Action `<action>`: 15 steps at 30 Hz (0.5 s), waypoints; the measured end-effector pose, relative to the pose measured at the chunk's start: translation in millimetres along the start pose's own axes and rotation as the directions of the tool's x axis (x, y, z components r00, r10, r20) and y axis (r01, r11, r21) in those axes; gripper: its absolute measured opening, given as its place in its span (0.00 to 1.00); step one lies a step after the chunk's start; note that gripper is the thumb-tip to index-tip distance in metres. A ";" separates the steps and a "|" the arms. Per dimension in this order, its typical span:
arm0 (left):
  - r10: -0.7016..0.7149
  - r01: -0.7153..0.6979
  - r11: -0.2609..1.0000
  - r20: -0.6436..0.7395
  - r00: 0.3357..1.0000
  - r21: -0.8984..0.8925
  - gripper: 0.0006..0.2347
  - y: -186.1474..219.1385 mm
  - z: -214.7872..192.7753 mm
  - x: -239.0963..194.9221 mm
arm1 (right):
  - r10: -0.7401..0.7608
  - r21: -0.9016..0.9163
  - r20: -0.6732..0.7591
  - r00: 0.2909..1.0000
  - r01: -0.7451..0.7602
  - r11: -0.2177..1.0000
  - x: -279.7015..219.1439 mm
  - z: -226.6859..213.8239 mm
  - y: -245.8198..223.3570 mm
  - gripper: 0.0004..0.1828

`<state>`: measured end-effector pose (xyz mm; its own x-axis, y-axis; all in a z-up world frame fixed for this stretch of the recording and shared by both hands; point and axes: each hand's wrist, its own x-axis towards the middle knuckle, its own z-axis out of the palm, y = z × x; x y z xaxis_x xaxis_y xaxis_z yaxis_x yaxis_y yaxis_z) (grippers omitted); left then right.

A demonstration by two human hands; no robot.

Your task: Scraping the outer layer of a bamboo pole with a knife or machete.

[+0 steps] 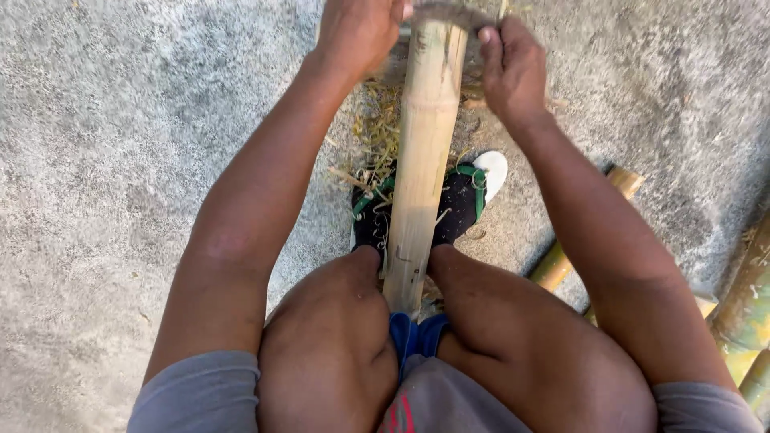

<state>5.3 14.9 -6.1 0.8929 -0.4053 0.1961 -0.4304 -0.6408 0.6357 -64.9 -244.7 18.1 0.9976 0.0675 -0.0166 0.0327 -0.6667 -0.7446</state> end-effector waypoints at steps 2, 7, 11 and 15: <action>-0.032 0.033 0.999 0.047 0.998 -0.022 0.03 10.5 -6.4 -4.0 | 0.004 -0.014 0.006 1.000 -0.004 1.000 -15.5 4.9 7.7 0.17; -0.136 0.144 0.989 0.223 0.965 -0.019 0.05 50.8 -21.9 -36.6 | 0.145 -0.030 0.098 0.985 -0.143 0.989 -63.2 6.9 1.0 0.17; -0.221 0.248 0.968 0.325 0.919 -0.042 0.04 62.6 -22.1 -66.4 | 0.092 0.068 0.050 0.994 -0.095 0.993 -93.5 1.2 -23.9 0.17; -0.175 0.208 0.976 0.339 0.924 -0.063 0.04 70.8 -30.0 -76.1 | 0.152 0.098 0.094 0.984 -0.161 0.982 -114.3 2.9 -17.4 0.18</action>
